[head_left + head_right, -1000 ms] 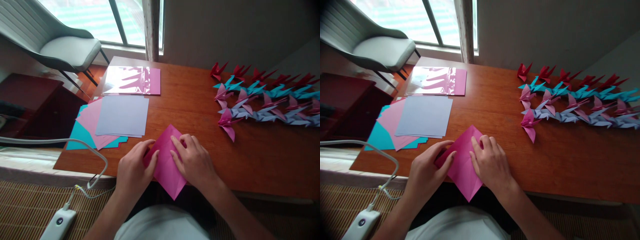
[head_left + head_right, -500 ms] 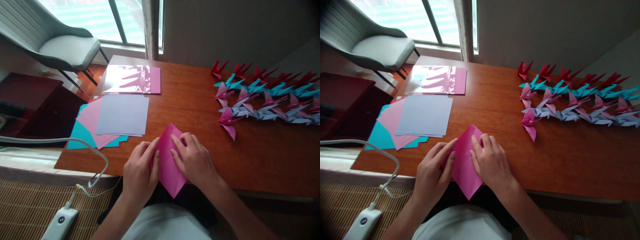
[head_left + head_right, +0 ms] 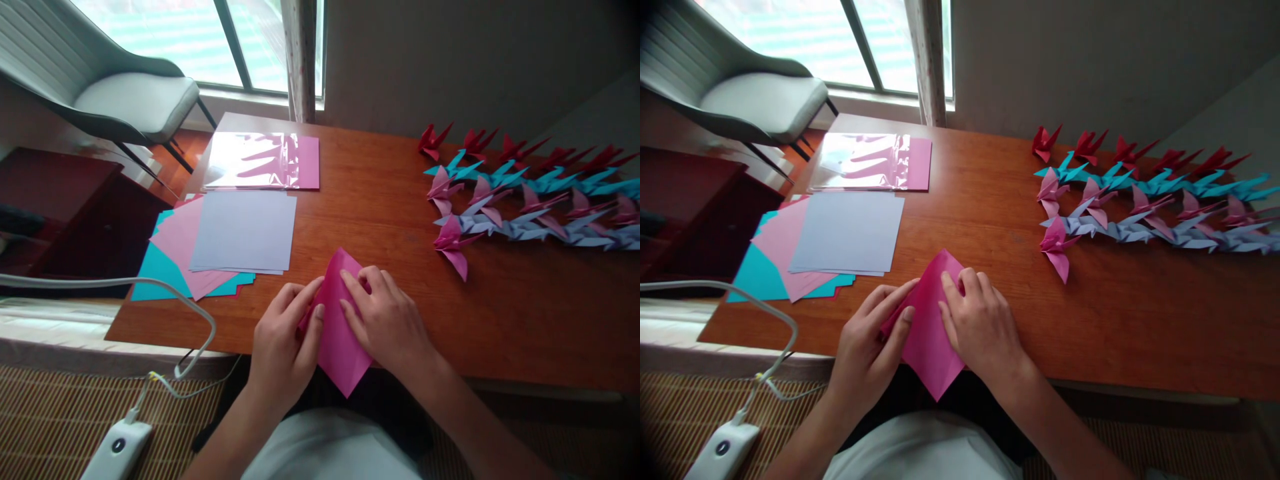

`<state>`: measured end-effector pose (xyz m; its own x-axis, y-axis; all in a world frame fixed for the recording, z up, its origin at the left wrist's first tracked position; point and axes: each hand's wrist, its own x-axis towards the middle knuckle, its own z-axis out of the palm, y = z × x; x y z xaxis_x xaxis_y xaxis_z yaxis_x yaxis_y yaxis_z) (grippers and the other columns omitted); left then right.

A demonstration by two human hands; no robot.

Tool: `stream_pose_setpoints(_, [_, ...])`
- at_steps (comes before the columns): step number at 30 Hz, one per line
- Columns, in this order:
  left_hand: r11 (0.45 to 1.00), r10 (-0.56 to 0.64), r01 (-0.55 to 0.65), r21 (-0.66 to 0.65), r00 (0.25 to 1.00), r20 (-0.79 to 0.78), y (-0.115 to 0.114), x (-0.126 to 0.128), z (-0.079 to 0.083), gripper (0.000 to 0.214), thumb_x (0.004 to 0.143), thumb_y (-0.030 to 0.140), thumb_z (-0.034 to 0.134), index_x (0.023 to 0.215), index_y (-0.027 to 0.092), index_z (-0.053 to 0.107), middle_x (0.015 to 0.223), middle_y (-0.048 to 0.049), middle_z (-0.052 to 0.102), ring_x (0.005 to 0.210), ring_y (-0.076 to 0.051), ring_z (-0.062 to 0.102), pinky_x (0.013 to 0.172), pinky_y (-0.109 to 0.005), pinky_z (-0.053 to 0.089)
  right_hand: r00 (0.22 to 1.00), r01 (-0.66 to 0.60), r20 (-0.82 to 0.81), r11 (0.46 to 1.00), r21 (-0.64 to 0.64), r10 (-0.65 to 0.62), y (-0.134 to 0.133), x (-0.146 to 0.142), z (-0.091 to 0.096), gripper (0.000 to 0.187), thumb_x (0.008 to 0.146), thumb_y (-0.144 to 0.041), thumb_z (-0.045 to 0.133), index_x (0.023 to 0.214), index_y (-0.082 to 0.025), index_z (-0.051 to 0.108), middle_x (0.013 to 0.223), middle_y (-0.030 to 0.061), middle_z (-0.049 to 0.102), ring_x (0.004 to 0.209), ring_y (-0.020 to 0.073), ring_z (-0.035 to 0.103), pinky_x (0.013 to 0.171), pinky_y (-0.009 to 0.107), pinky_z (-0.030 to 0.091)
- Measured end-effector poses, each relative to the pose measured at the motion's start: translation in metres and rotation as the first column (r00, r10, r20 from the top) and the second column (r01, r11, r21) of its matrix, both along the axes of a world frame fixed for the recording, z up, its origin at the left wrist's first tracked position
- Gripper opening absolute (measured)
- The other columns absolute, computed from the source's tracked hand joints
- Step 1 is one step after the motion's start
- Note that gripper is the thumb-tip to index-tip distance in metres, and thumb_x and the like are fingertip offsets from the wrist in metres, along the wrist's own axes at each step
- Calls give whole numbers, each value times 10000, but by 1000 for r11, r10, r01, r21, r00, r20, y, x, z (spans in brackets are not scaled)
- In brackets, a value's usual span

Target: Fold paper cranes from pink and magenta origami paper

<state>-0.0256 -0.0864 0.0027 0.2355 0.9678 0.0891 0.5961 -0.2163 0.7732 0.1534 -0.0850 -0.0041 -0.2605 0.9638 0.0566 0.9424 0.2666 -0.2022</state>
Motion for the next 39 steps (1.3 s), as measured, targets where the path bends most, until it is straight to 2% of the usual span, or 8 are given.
stream_pose_setpoints(3, [990, -41, 67, 122, 979, -200, -1, 1, -4, 475, 1000, 196, 426, 1468, 137, 487, 1292, -137, 601, 1177, -251, 562, 1010, -389, 462, 1000, 0, 2, 1000, -14, 0, 0, 0, 1, 412, 999, -318, 502, 1374, -170, 588, 1093, 121, 609, 976, 254, 574, 785, 376, 546])
stream_pose_setpoints(6, [971, -54, 138, 194, 922, -384, -4, 1, -8, 544, 970, 196, 430, 1503, 87, 422, 1430, -173, 554, 1272, -320, 502, 1041, -463, 426, 1000, 6, 15, 999, -35, -5, 3, -2, 3, 418, 1001, -321, 496, 1385, -178, 581, 1077, 113, 612, 971, 251, 580, 779, 372, 547])
stream_pose_setpoints(10, [960, -8, 154, 234, 849, -528, -7, 5, -10, 576, 946, 158, 444, 1513, 72, 399, 1508, -169, 520, 1354, -342, 464, 1031, -482, 395, 999, 22, 51, 997, -80, -18, 8, -5, 7, 439, 1000, -311, 488, 1417, -190, 554, 1064, 108, 620, 971, 246, 593, 771, 358, 546])
stream_pose_setpoints(14, [952, -7, 169, 254, 844, -537, -9, 12, -10, 594, 974, 245, 470, 1529, 57, 369, 1585, -173, 429, 1466, -326, 368, 1130, -483, 307, 995, 43, 93, 991, -125, -31, 15, -8, 12, 473, 1007, -300, 458, 1464, -189, 507, 1068, 106, 633, 977, 245, 610, 759, 343, 540])
stream_pose_setpoints(22, [926, -164, 323, 196, 811, -562, -12, 9, -14, 828, 951, 506, 522, 1582, 42, 256, 1658, -186, 254, 1540, -361, 219, 1241, -523, 132, 993, 76, 108, 980, -182, -57, 27, -10, 18, 499, 1019, -310, 426, 1503, -192, 458, 1168, 108, 660, 998, 226, 653, 734, 306, 539])
stream_pose_setpoints(31, [912, -217, 371, 172, 795, -567, -12, 9, -14, 838, 956, 599, 472, 1554, 29, 332, 1648, -183, 263, 1537, -350, 237, 1254, -519, 87, 991, 83, 116, 979, -185, -62, 30, -10, 14, 518, 1013, -300, 452, 1518, -184, 436, 1154, 105, 668, 984, 225, 666, 700, 312, 550])
stream_pose_setpoints(36, [905, -223, 382, 189, 803, -553, -11, 8, -13, 847, 953, 635, 457, 1542, 33, 366, 1640, -171, 290, 1527, -343, 269, 1261, -490, 76, 994, 66, 100, 986, -156, -51, 24, -8, 11, 537, 1019, -281, 441, 1538, -148, 397, 1131, 117, 663, 991, 232, 648, 749, 318, 554])
stream_pose_setpoints(39, [905, -225, 384, 185, 799, -558, -11, 8, -12, 849, 953, 644, 448, 1541, 37, 371, 1635, -173, 301, 1523, -343, 278, 1260, -489, 80, 995, 52, 87, 988, -144, -40, 22, -6, 9, 543, 1019, -261, 431, 1553, -175, 378, 1144, 112, 657, 984, 233, 642, 775, 327, 553])
